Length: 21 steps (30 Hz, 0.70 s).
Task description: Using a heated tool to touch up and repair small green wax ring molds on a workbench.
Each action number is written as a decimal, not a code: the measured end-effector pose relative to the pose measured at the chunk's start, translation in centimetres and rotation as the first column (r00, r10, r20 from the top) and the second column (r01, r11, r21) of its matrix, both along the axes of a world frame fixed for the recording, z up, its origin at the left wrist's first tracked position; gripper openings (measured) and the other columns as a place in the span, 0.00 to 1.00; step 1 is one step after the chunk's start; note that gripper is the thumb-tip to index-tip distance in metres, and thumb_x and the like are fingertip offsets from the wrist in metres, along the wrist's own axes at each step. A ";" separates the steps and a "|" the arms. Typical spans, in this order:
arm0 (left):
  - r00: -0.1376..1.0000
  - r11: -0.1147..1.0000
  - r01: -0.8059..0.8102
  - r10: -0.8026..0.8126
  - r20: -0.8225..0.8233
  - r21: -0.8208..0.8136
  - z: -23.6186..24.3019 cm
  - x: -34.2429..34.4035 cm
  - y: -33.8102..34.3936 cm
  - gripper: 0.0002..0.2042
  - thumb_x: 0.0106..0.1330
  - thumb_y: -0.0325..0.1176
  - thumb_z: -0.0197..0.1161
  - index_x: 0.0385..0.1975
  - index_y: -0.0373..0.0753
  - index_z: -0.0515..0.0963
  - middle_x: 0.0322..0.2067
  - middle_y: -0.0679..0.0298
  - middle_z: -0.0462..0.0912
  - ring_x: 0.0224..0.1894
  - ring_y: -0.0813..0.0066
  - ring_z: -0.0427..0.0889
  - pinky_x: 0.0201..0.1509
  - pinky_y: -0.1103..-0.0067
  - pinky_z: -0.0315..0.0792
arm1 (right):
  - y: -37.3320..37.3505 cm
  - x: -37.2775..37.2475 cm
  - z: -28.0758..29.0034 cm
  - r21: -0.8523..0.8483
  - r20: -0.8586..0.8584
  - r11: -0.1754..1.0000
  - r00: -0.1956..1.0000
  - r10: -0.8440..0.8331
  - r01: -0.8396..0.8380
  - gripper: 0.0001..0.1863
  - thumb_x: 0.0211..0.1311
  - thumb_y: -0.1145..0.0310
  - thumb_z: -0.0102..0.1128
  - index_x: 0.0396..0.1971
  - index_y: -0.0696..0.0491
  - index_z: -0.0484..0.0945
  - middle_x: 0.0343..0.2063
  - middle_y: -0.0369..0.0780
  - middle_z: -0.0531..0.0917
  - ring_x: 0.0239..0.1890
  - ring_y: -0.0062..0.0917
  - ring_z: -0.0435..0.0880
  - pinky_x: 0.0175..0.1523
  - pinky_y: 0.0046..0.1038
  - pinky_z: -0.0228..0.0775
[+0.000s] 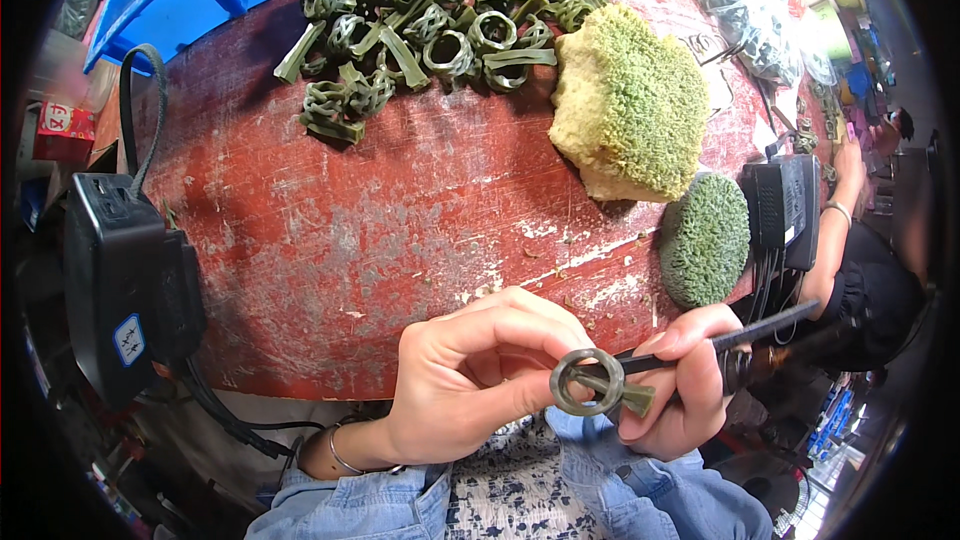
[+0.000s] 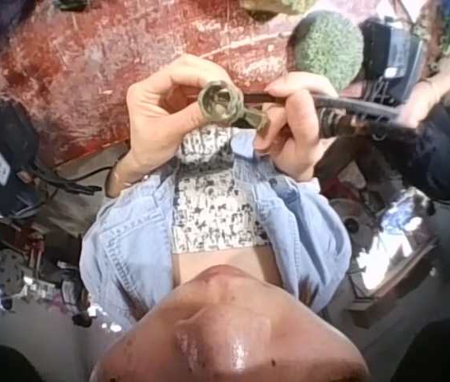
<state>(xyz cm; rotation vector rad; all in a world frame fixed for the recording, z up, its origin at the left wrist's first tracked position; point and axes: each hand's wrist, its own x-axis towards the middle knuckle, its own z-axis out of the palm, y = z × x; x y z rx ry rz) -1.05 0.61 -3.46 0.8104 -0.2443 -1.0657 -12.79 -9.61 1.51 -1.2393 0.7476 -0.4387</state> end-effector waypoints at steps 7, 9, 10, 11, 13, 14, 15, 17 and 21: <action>0.998 1.000 0.011 -0.012 -0.069 -0.012 0.3 0.1 -0.2 0.08 0.50 0.23 0.64 0.26 0.29 0.73 0.29 0.51 0.74 0.29 0.74 0.76 0.33 0.82 0.73 | -0.6 0.5 -0.9 0.333 0.066 0.943 0.996 -0.056 0.031 0.13 0.57 0.66 0.43 0.31 0.63 0.65 0.03 0.42 0.68 0.03 0.21 0.62 0.09 0.21 0.54; 0.994 0.999 0.017 -0.021 -0.110 -0.028 0.3 0.2 -0.2 0.07 0.51 0.21 0.62 0.28 0.28 0.71 0.30 0.49 0.74 0.28 0.72 0.77 0.32 0.80 0.75 | -0.8 0.4 -1.2 0.317 0.125 0.947 0.987 -0.106 0.061 0.13 0.58 0.66 0.43 0.31 0.63 0.65 0.02 0.42 0.68 0.02 0.20 0.60 0.09 0.20 0.53; 0.994 0.999 0.019 -0.022 -0.110 -0.030 0.3 0.3 -0.2 0.07 0.51 0.21 0.62 0.28 0.28 0.71 0.30 0.49 0.74 0.28 0.72 0.77 0.32 0.80 0.75 | -0.7 0.5 -1.1 0.269 0.105 0.956 0.983 -0.152 0.119 0.12 0.58 0.66 0.43 0.31 0.63 0.64 0.02 0.41 0.67 0.02 0.19 0.60 0.08 0.19 0.51; 0.995 1.000 0.024 -0.025 -0.100 -0.014 0.4 0.3 -0.3 0.07 0.51 0.20 0.60 0.28 0.28 0.70 0.30 0.48 0.74 0.28 0.70 0.78 0.32 0.79 0.76 | -0.8 0.6 -0.9 0.168 0.072 0.971 0.980 -0.186 0.172 0.12 0.57 0.67 0.43 0.31 0.63 0.65 0.02 0.39 0.66 0.02 0.18 0.59 0.08 0.19 0.49; 0.996 1.000 0.027 -0.027 -0.086 -0.003 0.5 0.3 -0.3 0.07 0.51 0.18 0.58 0.28 0.28 0.68 0.30 0.47 0.74 0.28 0.69 0.78 0.31 0.78 0.76 | -0.8 0.8 -0.7 0.024 0.027 0.957 0.957 -0.290 0.290 0.10 0.56 0.69 0.43 0.31 0.62 0.65 0.02 0.39 0.67 0.01 0.16 0.56 0.07 0.18 0.47; 0.995 0.999 -0.045 0.046 -0.093 0.013 0.4 0.1 -0.1 0.07 0.51 0.17 0.57 0.28 0.29 0.66 0.31 0.46 0.74 0.28 0.67 0.78 0.31 0.78 0.76 | -1.0 0.9 -0.6 0.022 0.033 0.957 0.957 -0.289 0.289 0.10 0.56 0.69 0.43 0.31 0.62 0.65 0.02 0.39 0.67 0.01 0.16 0.56 0.07 0.18 0.47; 0.988 0.993 -0.117 0.119 -0.099 0.028 0.3 0.0 -0.1 0.07 0.51 0.15 0.55 0.27 0.30 0.65 0.31 0.45 0.74 0.28 0.66 0.78 0.31 0.78 0.76 | -1.3 1.0 -0.5 -0.123 0.033 0.948 0.956 -0.292 0.293 0.09 0.56 0.69 0.44 0.31 0.61 0.63 0.03 0.40 0.67 0.02 0.15 0.54 0.07 0.16 0.46; 0.990 0.992 -0.121 0.122 -0.065 0.025 0.5 0.4 -0.1 0.08 0.50 0.15 0.54 0.27 0.32 0.63 0.30 0.49 0.73 0.28 0.66 0.78 0.32 0.76 0.77 | -1.9 0.8 -0.4 -0.269 0.197 0.905 0.939 -0.283 0.330 0.07 0.53 0.76 0.45 0.31 0.58 0.59 0.07 0.43 0.69 0.03 0.12 0.51 0.08 0.12 0.42; 0.965 0.985 -0.151 0.130 0.226 0.078 0.5 0.8 0.2 0.08 0.49 0.16 0.54 0.28 0.32 0.64 0.28 0.57 0.71 0.30 0.69 0.76 0.35 0.75 0.74 | -2.6 -0.1 0.6 -0.362 0.199 0.853 0.925 -0.323 0.375 0.14 0.47 0.82 0.49 0.32 0.56 0.56 0.22 0.48 0.70 0.10 0.11 0.59 0.12 0.12 0.49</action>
